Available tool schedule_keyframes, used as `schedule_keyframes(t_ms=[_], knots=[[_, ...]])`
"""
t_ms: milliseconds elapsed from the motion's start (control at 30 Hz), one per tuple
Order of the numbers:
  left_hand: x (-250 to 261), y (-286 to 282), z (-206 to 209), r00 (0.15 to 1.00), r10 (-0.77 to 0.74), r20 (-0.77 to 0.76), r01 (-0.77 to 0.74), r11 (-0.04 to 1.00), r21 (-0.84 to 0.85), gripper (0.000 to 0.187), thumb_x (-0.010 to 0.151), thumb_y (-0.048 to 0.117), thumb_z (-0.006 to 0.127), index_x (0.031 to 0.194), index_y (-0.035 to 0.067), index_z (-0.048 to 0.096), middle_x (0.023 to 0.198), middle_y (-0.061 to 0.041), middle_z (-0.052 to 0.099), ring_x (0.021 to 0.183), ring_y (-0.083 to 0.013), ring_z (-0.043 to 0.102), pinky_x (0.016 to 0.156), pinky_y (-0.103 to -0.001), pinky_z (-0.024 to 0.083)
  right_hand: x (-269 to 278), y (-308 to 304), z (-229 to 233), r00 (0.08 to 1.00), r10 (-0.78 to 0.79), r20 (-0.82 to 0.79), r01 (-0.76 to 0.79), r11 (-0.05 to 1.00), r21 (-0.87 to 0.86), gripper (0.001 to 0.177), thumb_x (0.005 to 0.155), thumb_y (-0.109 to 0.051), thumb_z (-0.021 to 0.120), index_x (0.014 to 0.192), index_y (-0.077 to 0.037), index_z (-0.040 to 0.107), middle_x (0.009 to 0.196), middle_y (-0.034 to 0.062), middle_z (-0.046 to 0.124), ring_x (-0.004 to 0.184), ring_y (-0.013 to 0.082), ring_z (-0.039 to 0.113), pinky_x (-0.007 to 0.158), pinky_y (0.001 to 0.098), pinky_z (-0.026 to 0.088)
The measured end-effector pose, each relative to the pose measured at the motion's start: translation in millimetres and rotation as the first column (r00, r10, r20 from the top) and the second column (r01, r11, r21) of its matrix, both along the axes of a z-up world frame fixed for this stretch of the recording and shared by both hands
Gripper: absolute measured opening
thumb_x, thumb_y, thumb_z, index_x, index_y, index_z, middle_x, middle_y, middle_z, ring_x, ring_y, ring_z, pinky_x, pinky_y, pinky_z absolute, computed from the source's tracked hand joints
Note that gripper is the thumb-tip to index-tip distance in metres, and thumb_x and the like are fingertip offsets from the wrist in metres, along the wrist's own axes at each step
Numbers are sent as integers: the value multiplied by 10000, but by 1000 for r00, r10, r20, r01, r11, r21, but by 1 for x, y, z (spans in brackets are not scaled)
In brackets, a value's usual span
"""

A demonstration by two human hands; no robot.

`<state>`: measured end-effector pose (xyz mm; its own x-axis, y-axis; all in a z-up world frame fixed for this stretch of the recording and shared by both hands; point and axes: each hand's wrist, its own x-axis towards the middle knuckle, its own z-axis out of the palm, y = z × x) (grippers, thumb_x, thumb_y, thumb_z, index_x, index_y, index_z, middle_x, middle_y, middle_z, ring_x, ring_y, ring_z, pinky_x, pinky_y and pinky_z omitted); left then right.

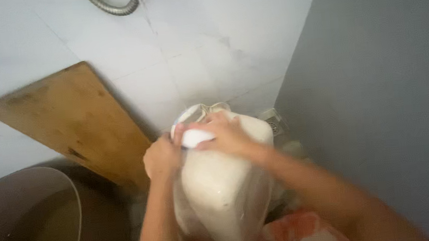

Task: The person scrubs the exterior of a large white plastic container with a brush while it is positioned on the floor. The person holds the container steady with one hand and scrubs the surface with the other hand using a brush.

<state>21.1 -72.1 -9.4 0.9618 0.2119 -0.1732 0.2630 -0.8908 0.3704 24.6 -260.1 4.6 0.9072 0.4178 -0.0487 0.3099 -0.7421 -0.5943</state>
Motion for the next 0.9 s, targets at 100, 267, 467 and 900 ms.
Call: schedule_keyframes(t_ms=[100,267,467,900], knots=[[-9,-10,23,999,45,-28,-44,998,54,611,936,676,485,1116,149,738,948,-139,765,925,-338,739,825,-459,564,34,-47,-19,987,-160,29,162,985,-67,624,775,-393,789,1375,-429,622,1306,58,612,1321,255,499,1140,457,422],[-12,-8,41,992,100,-78,-104,993,-55,547,885,651,572,1165,220,758,958,-103,790,916,-293,761,846,-428,573,63,-77,-47,983,-184,-24,185,982,49,638,769,-336,839,1370,-389,630,1388,112,488,1373,315,364,1151,532,298],[-8,5,37,982,187,-25,-188,964,-189,566,862,683,589,1198,263,766,1022,-94,785,1001,-298,730,920,-414,535,65,-57,-46,1000,-27,-3,27,999,22,568,725,-288,869,1266,-377,719,1401,101,472,1375,330,335,1160,597,121],[-3,34,4,994,74,-82,-77,996,-36,617,1013,654,290,1243,236,681,991,-153,775,978,-359,736,881,-489,545,99,-8,-82,993,121,7,-117,937,331,369,835,-221,748,1189,-324,762,1359,99,506,1253,290,473,1104,447,380]])
